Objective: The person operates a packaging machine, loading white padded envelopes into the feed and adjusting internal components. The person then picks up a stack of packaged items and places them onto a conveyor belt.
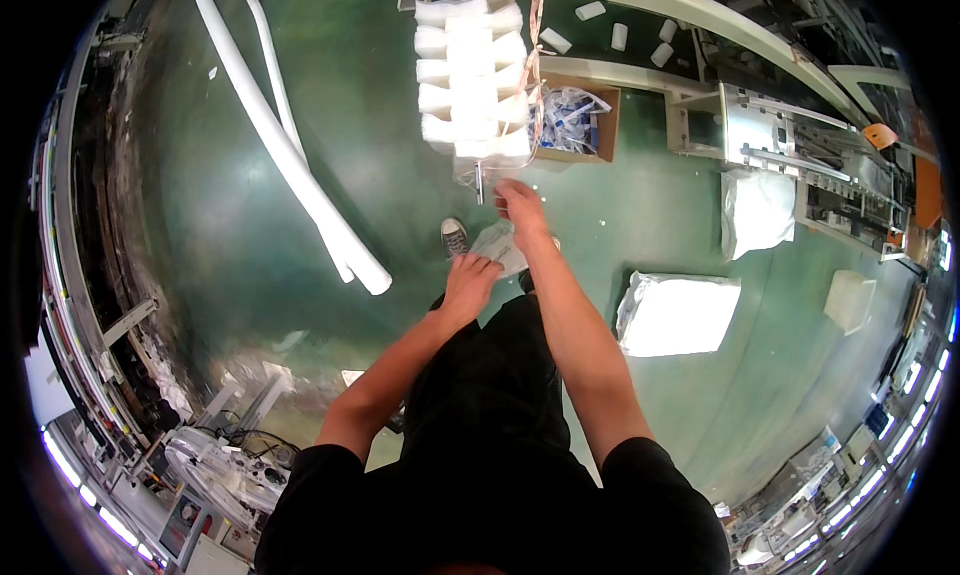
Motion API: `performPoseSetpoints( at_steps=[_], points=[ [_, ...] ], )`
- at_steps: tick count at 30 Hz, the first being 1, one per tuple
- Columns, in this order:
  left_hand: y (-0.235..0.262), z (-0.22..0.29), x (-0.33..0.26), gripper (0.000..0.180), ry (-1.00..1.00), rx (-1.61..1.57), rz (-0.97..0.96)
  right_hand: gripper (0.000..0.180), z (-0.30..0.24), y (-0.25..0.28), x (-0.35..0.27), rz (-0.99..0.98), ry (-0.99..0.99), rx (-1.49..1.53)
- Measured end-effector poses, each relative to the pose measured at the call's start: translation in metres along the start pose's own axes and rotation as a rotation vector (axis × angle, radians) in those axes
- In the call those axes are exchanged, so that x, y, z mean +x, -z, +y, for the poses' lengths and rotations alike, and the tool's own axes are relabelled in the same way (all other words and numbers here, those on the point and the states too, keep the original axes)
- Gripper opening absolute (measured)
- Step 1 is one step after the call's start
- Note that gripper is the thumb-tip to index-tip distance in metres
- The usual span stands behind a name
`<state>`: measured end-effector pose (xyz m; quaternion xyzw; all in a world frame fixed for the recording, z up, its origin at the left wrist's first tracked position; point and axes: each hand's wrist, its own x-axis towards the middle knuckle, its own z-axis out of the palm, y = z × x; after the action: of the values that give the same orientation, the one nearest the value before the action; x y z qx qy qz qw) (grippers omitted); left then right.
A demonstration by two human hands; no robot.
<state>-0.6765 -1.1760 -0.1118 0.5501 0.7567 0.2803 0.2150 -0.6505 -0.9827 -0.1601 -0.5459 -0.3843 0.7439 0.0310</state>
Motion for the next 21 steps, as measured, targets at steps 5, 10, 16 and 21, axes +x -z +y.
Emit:
performPoseSetpoints(
  at_steps=[5,10,16,21],
  points=[
    [0.007,0.012,-0.028,0.014,0.161,-0.155,-0.052,0.028,-0.015,-0.031,0.007,-0.249,-0.16,0.398],
    [0.006,0.011,-0.049,0.014,0.249,-0.237,-0.082,0.022,0.003,-0.042,0.031,-0.24,-0.185,0.586],
    [0.005,-0.003,-0.059,0.015,0.295,-0.231,-0.081,0.026,0.035,-0.03,0.017,-0.095,0.159,-0.103],
    [-0.004,-0.015,-0.069,0.017,0.307,-0.181,-0.043,0.028,0.02,-0.02,-0.044,-0.07,0.421,-0.438]
  ],
)
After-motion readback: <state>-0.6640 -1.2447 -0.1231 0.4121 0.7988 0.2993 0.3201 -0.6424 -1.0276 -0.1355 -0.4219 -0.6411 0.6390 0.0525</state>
